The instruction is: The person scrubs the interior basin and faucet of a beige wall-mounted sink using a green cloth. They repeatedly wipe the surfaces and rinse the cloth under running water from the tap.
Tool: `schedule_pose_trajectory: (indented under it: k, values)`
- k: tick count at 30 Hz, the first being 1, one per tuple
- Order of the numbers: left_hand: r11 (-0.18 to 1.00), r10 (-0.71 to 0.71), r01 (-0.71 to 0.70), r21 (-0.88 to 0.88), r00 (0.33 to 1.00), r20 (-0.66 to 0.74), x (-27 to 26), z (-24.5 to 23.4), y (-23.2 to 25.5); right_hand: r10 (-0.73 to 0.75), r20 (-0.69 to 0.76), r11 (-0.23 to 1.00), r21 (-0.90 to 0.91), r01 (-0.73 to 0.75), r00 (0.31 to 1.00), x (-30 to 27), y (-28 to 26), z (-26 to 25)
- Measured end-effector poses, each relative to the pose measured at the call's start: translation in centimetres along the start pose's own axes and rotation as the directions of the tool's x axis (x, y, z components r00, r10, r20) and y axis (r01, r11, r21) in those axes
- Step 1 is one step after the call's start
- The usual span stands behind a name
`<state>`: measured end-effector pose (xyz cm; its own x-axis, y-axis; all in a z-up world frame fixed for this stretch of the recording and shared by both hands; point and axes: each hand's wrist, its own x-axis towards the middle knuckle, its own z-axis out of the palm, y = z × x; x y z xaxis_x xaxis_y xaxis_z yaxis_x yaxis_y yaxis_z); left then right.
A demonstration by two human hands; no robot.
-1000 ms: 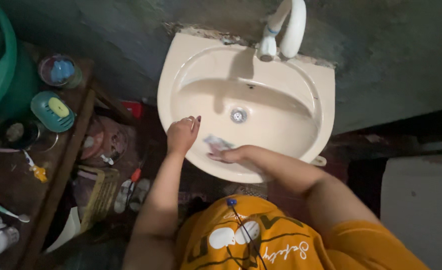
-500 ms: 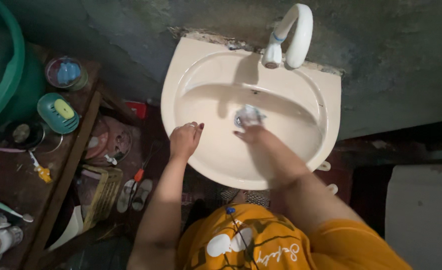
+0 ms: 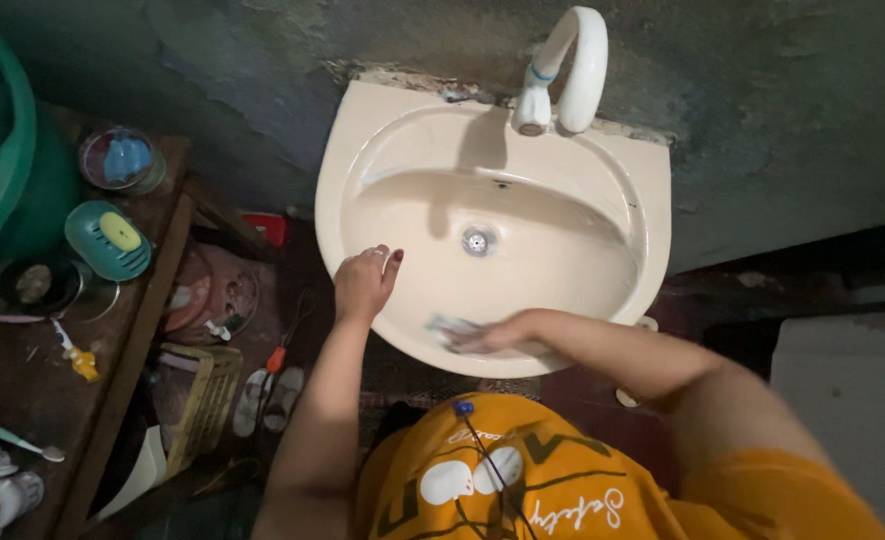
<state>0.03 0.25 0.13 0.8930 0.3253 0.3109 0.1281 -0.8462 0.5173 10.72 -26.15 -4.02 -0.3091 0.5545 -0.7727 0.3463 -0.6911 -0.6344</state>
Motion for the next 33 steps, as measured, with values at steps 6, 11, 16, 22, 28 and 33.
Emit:
schedule_pose_trajectory:
  k: [6, 11, 16, 22, 28, 33]
  values:
    - [1.000, -0.009, 0.008, 0.029, 1.000, 0.023, 0.0, 0.2, -0.3, -0.063, -0.435, 0.957, -0.281, -0.069, 0.898, 13.6, -3.9, -8.1]
    - [0.999, -0.015, 0.015, 0.028, 1.000, 0.003, 0.1, 0.2, 0.0, 0.225, -0.628, 0.864, -0.225, -0.450, 0.745, 9.3, -2.9, -12.1]
    - [1.000, 0.010, -0.009, 0.024, 1.000, -0.023, 0.1, -0.4, 0.5, 0.253, -0.680, 0.716, -0.346, -0.606, 0.688, 2.6, 2.8, -11.5]
    - [0.997, -0.034, 0.033, 0.064, 0.999, 0.022, 0.1, -0.3, 0.6, 0.338, -0.580, 0.791, -0.253, -0.558, 0.741, -6.4, 5.1, -5.1]
    - [0.998, 0.014, -0.011, 0.062, 0.999, -0.039, 0.2, -0.2, 0.6, 0.231, -0.304, 0.871, -0.359, -0.336, 0.924, -9.3, 6.0, -0.6]
    - [0.975, -0.195, 0.166, 0.146, 0.955, 0.221, 0.7, 1.9, 1.7, 0.070, -0.722, 0.965, -0.125, -0.229, 0.688, -11.3, 6.0, 2.2]
